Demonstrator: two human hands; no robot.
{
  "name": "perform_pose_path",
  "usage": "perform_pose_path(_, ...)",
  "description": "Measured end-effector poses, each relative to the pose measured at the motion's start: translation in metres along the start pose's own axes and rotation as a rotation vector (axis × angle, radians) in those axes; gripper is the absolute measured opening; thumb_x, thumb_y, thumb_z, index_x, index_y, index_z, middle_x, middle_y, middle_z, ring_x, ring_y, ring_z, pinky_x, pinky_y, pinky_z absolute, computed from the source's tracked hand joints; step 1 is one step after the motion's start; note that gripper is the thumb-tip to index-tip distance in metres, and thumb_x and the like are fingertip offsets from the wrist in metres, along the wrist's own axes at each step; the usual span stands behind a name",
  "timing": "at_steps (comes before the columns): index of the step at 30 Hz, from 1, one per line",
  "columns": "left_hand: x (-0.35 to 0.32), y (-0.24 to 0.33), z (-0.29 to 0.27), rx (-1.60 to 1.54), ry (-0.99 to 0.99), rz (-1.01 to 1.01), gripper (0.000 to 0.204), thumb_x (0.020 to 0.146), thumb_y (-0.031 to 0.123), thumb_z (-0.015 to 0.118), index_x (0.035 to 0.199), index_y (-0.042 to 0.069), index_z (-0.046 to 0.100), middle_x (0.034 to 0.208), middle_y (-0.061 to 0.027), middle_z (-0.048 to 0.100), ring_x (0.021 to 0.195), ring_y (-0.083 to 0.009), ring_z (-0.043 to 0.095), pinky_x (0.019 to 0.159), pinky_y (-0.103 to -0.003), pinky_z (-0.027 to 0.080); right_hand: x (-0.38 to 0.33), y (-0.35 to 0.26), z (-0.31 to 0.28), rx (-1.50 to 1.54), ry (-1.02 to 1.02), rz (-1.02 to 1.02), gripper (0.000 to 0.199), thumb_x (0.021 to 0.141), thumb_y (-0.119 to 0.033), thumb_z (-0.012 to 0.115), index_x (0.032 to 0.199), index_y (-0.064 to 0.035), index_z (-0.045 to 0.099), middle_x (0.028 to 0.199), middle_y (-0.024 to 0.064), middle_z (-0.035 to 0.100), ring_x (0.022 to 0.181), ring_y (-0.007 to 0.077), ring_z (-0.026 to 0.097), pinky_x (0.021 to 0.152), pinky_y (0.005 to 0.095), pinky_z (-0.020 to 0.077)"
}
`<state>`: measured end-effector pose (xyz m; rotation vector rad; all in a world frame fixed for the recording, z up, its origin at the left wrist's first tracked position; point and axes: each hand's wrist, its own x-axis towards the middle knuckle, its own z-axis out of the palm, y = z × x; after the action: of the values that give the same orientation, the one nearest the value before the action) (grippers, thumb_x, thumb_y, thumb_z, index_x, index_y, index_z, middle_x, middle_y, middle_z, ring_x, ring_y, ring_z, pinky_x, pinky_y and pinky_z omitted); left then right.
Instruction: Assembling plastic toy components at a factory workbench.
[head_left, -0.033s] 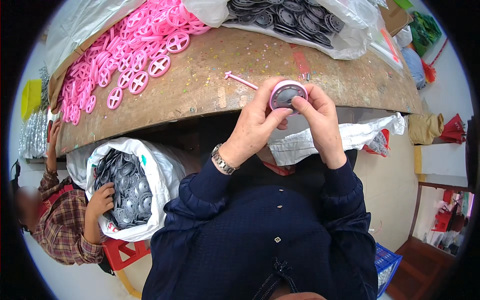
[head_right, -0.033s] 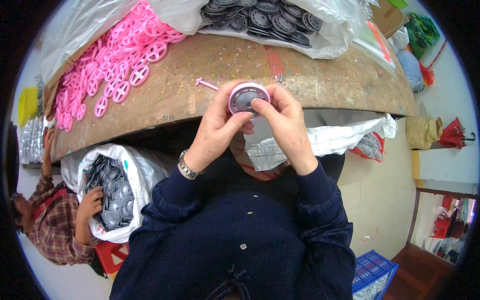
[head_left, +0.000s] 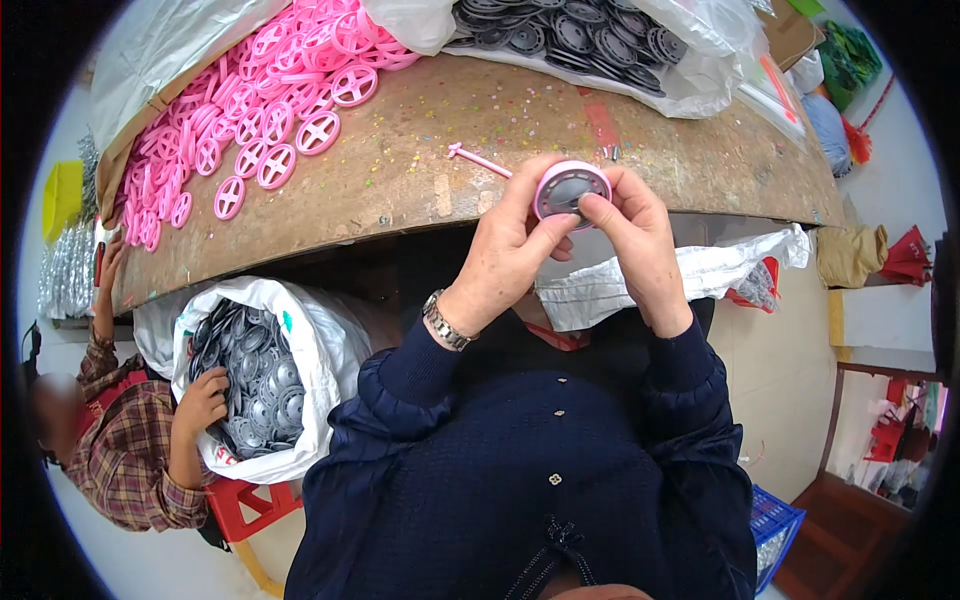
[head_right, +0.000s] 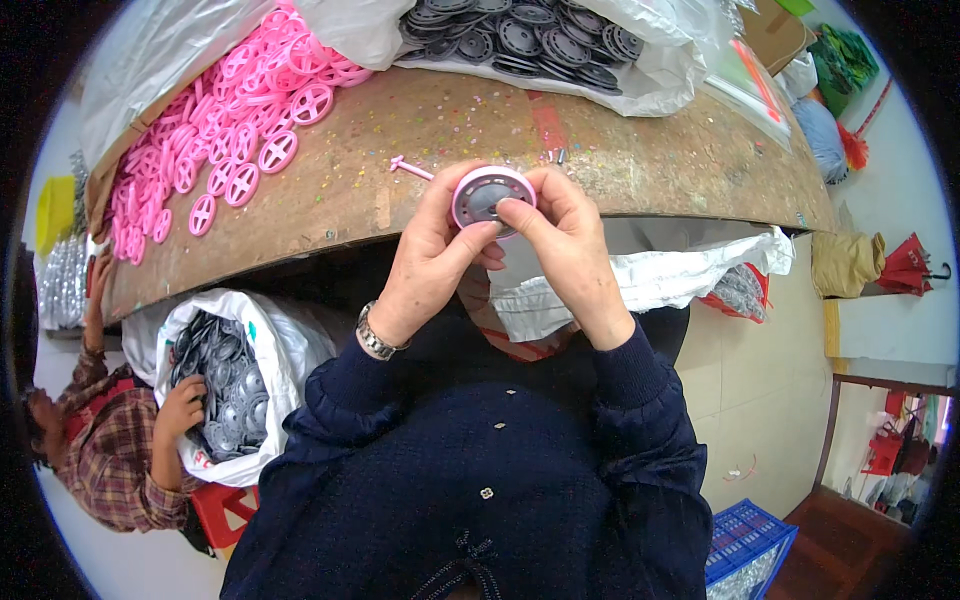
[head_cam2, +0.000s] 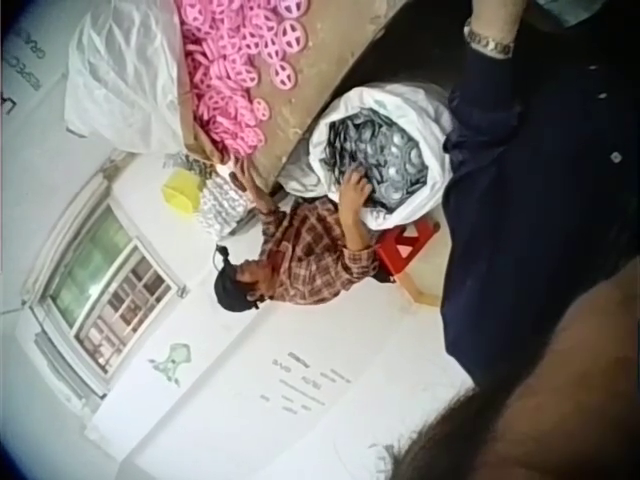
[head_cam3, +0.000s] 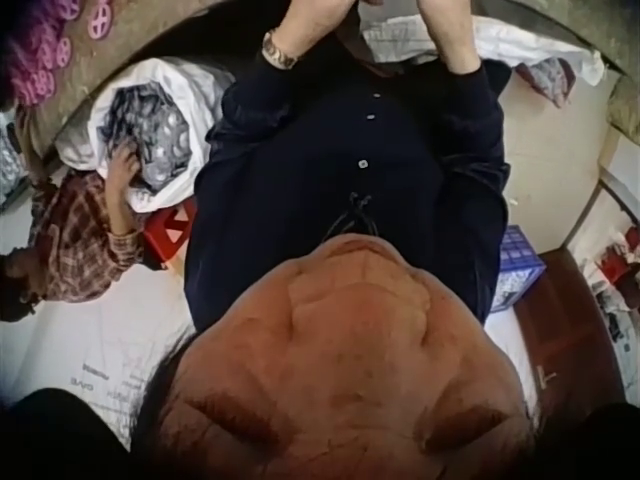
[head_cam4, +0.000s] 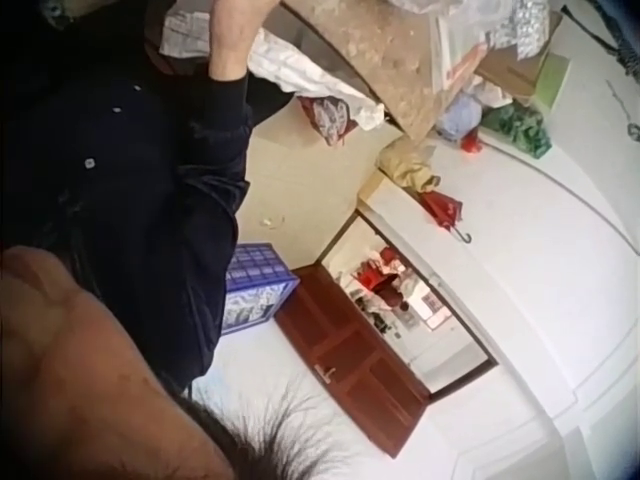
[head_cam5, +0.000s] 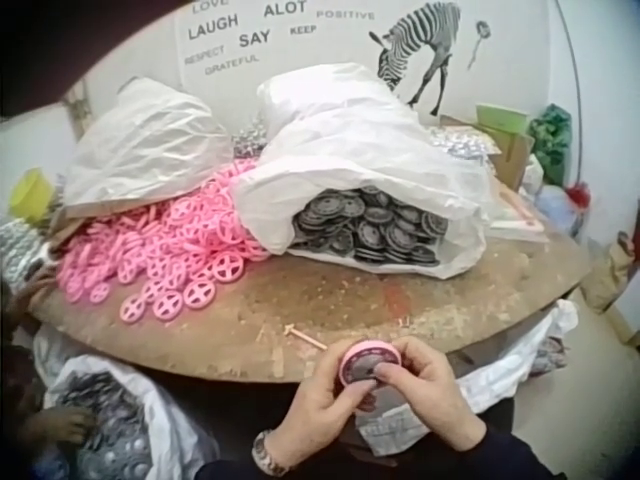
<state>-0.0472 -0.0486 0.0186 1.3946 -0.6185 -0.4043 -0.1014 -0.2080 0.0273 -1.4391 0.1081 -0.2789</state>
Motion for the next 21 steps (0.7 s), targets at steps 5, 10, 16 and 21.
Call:
perform_pose_path(5, -0.005, 0.003, 0.0, 0.001, 0.0, -0.011, 0.048, 0.094, 0.002, 0.06, 0.14, 0.006, 0.046, 0.111, -0.0067, 0.061, 0.077, -0.0095, 0.063, 0.066, -0.024, 0.055, -0.001, -0.005, 0.003, -0.171, -0.06, -0.057, 0.015, 0.091, -0.01, 0.067, 0.102, -0.0005, 0.064, 0.095, 0.0027, 0.064, 0.085, 0.0081, 0.059, 0.076, 0.0248, 0.0502)
perform_pose_path(10, -0.004, -0.001, 0.002, 0.353, 0.077, 0.239, 0.051, 0.09, 0.001, 0.065, 0.138, 0.007, 0.05, 0.107, -0.0092, 0.064, 0.07, -0.0096, 0.063, 0.06, -0.024, 0.054, -0.003, -0.002, -0.001, -0.216, -0.064, -0.075, 0.015, 0.092, -0.008, 0.065, 0.105, -0.0006, 0.062, 0.097, 0.0025, 0.064, 0.086, 0.0085, 0.06, 0.077, 0.0249, 0.0514)
perform_pose_path(16, -0.002, -0.002, 0.001, 0.296, 0.052, 0.169, 0.055, 0.089, -0.001, 0.063, 0.141, 0.008, 0.048, 0.103, -0.0084, 0.067, 0.069, -0.0119, 0.064, 0.061, -0.025, 0.054, -0.004, -0.004, 0.0, -0.149, -0.067, -0.081, 0.013, 0.091, -0.006, 0.065, 0.103, -0.0009, 0.062, 0.094, 0.0016, 0.063, 0.085, 0.0077, 0.058, 0.076, 0.0238, 0.0497)
perform_pose_path(21, -0.005, -0.009, 0.006, 0.398, 0.014, 0.253, 0.055, 0.09, -0.001, 0.062, 0.142, 0.008, 0.047, 0.108, -0.0115, 0.065, 0.071, -0.0134, 0.064, 0.061, -0.027, 0.053, -0.012, 0.001, -0.001, -0.243, -0.032, -0.107, 0.014, 0.092, -0.004, 0.064, 0.105, -0.0011, 0.059, 0.093, 0.0001, 0.062, 0.084, 0.0064, 0.057, 0.075, 0.0223, 0.0489)
